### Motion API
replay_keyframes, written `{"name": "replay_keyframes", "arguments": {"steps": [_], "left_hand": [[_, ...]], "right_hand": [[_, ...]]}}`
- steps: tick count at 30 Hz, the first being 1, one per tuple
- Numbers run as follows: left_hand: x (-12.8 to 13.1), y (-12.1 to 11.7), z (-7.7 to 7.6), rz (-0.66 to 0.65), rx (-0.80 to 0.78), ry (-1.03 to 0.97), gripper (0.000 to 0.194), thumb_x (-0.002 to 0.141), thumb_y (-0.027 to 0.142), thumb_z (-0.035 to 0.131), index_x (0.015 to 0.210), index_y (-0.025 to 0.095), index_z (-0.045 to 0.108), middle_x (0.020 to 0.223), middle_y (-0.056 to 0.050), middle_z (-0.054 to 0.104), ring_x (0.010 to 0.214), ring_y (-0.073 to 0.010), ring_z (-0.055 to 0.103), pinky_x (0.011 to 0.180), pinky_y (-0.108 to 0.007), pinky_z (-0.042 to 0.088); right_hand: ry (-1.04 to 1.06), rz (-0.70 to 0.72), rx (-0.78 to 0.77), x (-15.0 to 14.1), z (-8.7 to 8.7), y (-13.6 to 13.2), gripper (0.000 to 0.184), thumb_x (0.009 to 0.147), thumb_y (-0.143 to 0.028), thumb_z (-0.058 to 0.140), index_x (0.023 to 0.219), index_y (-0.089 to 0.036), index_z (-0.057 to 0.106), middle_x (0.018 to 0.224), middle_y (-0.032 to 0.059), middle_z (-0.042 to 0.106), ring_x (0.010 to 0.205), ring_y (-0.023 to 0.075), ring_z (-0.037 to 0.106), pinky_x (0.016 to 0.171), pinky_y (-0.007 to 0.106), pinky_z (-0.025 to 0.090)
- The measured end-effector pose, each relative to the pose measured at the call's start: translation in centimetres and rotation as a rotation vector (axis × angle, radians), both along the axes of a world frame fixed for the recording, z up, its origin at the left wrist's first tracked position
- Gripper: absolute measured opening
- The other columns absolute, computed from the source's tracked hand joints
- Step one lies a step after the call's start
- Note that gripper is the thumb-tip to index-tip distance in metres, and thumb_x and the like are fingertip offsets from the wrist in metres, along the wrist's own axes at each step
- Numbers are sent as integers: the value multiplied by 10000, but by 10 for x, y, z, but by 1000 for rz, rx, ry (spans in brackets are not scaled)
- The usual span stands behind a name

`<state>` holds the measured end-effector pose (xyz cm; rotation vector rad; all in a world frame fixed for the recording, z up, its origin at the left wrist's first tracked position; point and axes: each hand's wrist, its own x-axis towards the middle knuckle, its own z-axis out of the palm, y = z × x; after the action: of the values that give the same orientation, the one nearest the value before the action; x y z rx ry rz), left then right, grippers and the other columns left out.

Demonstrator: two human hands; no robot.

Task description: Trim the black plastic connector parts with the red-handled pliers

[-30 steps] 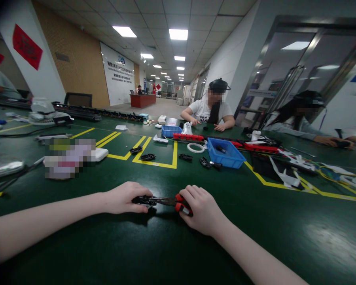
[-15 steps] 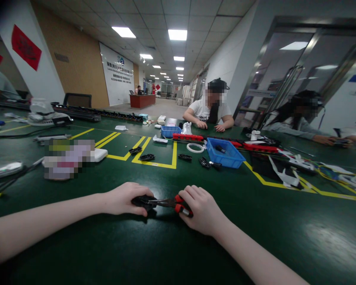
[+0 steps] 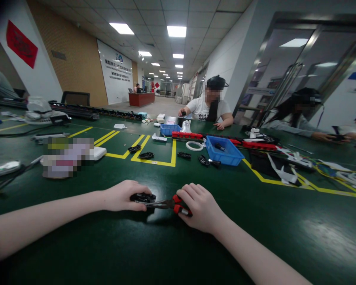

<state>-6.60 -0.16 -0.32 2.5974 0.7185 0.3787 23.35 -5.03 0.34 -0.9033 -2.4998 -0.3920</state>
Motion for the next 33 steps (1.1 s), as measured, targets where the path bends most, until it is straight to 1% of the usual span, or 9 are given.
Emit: {"name": "replay_keyframes", "arguments": {"steps": [7, 12, 16, 22, 26, 29, 31, 33], "left_hand": [[0, 1, 0, -15, 15, 13, 413, 893, 524, 684, 1149, 200, 658, 924, -39, 705, 749, -183, 640, 631, -239, 399], [-1, 1, 1, -51, 15, -22, 383, 918, 503, 661, 1145, 195, 670, 958, -46, 683, 813, -188, 646, 677, -243, 436], [-2, 2, 0, -65, 28, -33, 410, 931, 502, 643, 1215, 207, 662, 960, -45, 648, 819, -183, 637, 664, -239, 440], [-3, 1, 1, -87, 64, -34, 496, 959, 508, 601, 1361, 218, 600, 957, -49, 633, 803, -176, 630, 654, -241, 432], [-3, -3, 4, -75, 88, -36, 479, 960, 492, 606, 1359, 227, 599, 941, -40, 635, 783, -171, 629, 650, -248, 423], [-3, -4, 5, -68, 92, -47, 464, 948, 480, 631, 1327, 212, 613, 973, -44, 649, 813, -173, 639, 676, -248, 439], [-3, -3, 4, -74, 92, -48, 462, 927, 480, 659, 1291, 196, 627, 985, -49, 659, 836, -179, 649, 693, -247, 449], [-4, -2, 3, -91, 96, -46, 465, 911, 480, 679, 1270, 188, 630, 979, -49, 669, 842, -183, 658, 698, -246, 455]], "right_hand": [[-6, 12, 29, -1, -2, 2, 305, 768, -204, 668, 1064, -135, 638, 973, 119, 703, 846, 239, 637, 740, 370, 514], [18, -8, 8, -1, -1, 1, 304, 768, -212, 676, 1062, -145, 640, 984, 119, 701, 853, 234, 641, 755, 364, 519], [43, -22, -15, -1, 0, 2, 323, 762, -186, 668, 1081, -151, 631, 1005, 115, 703, 874, 236, 647, 776, 369, 530], [69, -40, -43, -1, 0, 4, 343, 779, -193, 656, 1118, -177, 612, 1043, 107, 707, 905, 246, 656, 786, 389, 545], [89, -81, -47, -1, -1, 6, 351, 817, -212, 625, 1166, -187, 594, 1095, 130, 701, 1004, 289, 653, 847, 449, 537], [88, -114, -54, 0, -2, 9, 388, 818, -201, 631, 1203, -188, 582, 1137, 142, 690, 1067, 316, 642, 907, 495, 509], [81, -128, -73, 0, -3, 11, 389, 823, -219, 650, 1205, -198, 584, 1136, 133, 694, 1059, 311, 648, 894, 485, 512], [73, -132, -98, 0, -3, 12, 360, 837, -263, 667, 1184, -203, 593, 1113, 120, 703, 1018, 293, 661, 846, 451, 527]]}}
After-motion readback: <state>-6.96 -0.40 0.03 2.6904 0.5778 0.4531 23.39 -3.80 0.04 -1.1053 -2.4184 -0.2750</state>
